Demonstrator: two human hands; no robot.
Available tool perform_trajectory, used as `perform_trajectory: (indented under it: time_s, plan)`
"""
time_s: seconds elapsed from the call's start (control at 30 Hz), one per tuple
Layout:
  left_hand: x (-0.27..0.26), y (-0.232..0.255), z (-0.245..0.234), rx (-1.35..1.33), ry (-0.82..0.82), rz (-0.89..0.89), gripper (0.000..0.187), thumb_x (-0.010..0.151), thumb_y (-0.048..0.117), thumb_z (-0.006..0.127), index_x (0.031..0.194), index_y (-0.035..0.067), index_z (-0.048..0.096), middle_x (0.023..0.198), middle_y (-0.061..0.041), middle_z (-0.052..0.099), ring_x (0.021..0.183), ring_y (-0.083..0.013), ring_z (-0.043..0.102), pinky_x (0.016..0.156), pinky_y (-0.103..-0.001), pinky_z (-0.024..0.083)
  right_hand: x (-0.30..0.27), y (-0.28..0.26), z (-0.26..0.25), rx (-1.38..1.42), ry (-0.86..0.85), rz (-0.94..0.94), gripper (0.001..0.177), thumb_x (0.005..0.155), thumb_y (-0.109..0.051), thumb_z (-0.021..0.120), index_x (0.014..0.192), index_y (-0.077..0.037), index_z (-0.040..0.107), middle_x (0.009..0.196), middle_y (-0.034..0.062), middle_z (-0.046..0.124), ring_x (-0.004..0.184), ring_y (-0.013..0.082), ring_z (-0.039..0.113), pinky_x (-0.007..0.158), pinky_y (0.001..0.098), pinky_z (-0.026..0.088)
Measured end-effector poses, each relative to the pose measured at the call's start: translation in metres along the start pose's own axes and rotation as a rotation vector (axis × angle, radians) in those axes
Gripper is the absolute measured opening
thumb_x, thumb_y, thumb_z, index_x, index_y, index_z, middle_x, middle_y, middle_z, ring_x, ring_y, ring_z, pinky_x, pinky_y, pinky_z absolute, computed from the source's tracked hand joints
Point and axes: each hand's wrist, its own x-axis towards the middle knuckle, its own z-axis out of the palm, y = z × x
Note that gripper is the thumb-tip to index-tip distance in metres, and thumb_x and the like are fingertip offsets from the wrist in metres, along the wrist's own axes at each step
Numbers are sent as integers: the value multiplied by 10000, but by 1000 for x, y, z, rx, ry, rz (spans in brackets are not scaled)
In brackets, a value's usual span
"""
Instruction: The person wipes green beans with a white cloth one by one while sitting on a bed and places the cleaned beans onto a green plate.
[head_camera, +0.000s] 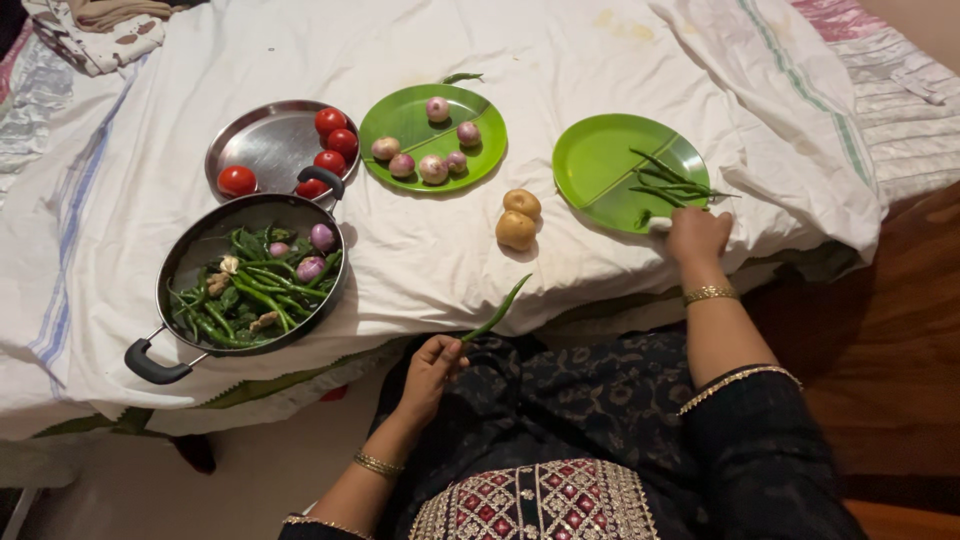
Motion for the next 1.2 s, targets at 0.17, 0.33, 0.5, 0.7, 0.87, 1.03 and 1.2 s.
perform_trajectory:
  time_s: [0.17,0.33,0.5,0.7,0.87,1.03,1.2]
  plan:
    - [2,2,2,20,-14,19,222,1007,290,658,972,72,683,798,3,690,625,-38,490,608,-203,415,4,7,13,108,77,77,239,846,-361,743,964,-158,786,987,104,763,915,312,732,948,521,457]
    - [3,-3,3,37,2,-10,233,1004,295,654,989,64,688,800,9,684,624,-37,481,602,-206,410,-7,-18,-20,482,110,95,286,814,-294,759,1054,-138,764,1082,125,735,973,358,693,831,486,531]
    - [2,-7,2,-51,18,-30,235,1005,307,644,1012,74,674,806,14,667,617,-42,483,583,-195,394,-33,-108,-41,924,-191,-289,343,746,-272,825,1015,-71,759,859,120,738,723,256,692,674,408,560]
    - [2,-12,3,-241,4,-121,236,1011,336,613,1027,103,650,810,26,649,622,-39,495,557,-182,369,-151,-219,-59,1228,-361,-1012,260,757,-142,870,954,-39,735,995,82,741,877,184,692,784,317,554]
    - [-3,-16,2,-215,-65,-157,241,1036,350,616,965,120,613,814,36,645,605,-33,471,526,-178,339,-177,-223,-79,1516,-582,-941,205,861,-80,778,1054,-38,724,929,45,701,896,141,658,819,292,527]
    - [-3,-12,6,-142,-89,-197,262,1023,352,609,1061,107,696,821,31,647,682,-32,536,614,-192,417,-180,-224,-73,1540,-595,-870,159,879,-64,794,1019,-23,732,904,24,694,862,121,654,782,294,530]
    - [-4,-8,8,-99,-84,-241,232,1007,327,608,1051,113,688,845,24,687,688,-45,555,630,-212,437,-157,-221,-44,1718,-656,-699,249,840,-102,723,1083,-48,735,992,12,771,882,94,707,822,271,577]
